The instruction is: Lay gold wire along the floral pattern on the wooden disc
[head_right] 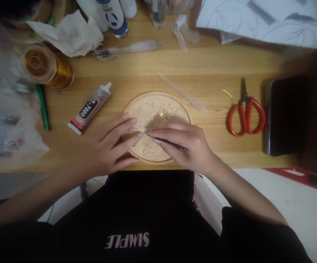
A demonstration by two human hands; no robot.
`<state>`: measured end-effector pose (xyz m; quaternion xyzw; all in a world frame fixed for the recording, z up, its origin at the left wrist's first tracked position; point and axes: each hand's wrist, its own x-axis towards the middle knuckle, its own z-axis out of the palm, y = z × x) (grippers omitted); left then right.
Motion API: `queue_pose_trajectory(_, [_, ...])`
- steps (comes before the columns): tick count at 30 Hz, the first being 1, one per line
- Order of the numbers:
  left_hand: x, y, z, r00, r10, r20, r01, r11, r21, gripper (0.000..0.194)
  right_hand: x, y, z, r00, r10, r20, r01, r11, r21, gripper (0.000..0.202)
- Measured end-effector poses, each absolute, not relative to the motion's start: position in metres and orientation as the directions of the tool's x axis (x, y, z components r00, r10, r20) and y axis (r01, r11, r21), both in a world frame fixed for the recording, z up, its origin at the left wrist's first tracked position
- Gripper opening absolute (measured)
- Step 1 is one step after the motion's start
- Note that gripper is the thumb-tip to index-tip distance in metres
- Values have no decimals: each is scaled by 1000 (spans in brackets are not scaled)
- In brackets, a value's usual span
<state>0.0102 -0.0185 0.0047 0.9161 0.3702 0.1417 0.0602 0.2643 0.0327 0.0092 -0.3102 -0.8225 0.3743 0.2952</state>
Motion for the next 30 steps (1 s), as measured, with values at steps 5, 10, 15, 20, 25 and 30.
queue_pose_trajectory(5, [12, -20, 4, 679, 698, 225, 676, -715, 180, 53, 265, 33, 8, -633, 727, 267, 283, 538, -794, 25])
queue_pose_trajectory(10, [11, -21, 3, 679, 703, 214, 675, -711, 196, 53, 264, 33, 9, -634, 723, 274, 272, 540, -796, 22])
queue_pose_trajectory(15, [11, -22, 2, 679, 702, 214, 671, -712, 207, 55, 264, 33, 11, -631, 730, 262, 281, 530, -800, 24])
queue_pose_trajectory(20, [11, -22, 2, 671, 712, 207, 679, -702, 217, 56, 264, 34, 12, -646, 721, 253, 298, 542, -786, 26])
queue_pose_trajectory(25, [10, -23, 1, 658, 729, 188, 677, -682, 278, 56, 263, 34, 12, -643, 726, 244, 310, 537, -785, 26])
queue_pose_trajectory(30, [7, -19, 1, 642, 738, 208, 621, -660, 422, 56, 263, 34, 12, -642, 721, 263, 288, 544, -788, 28])
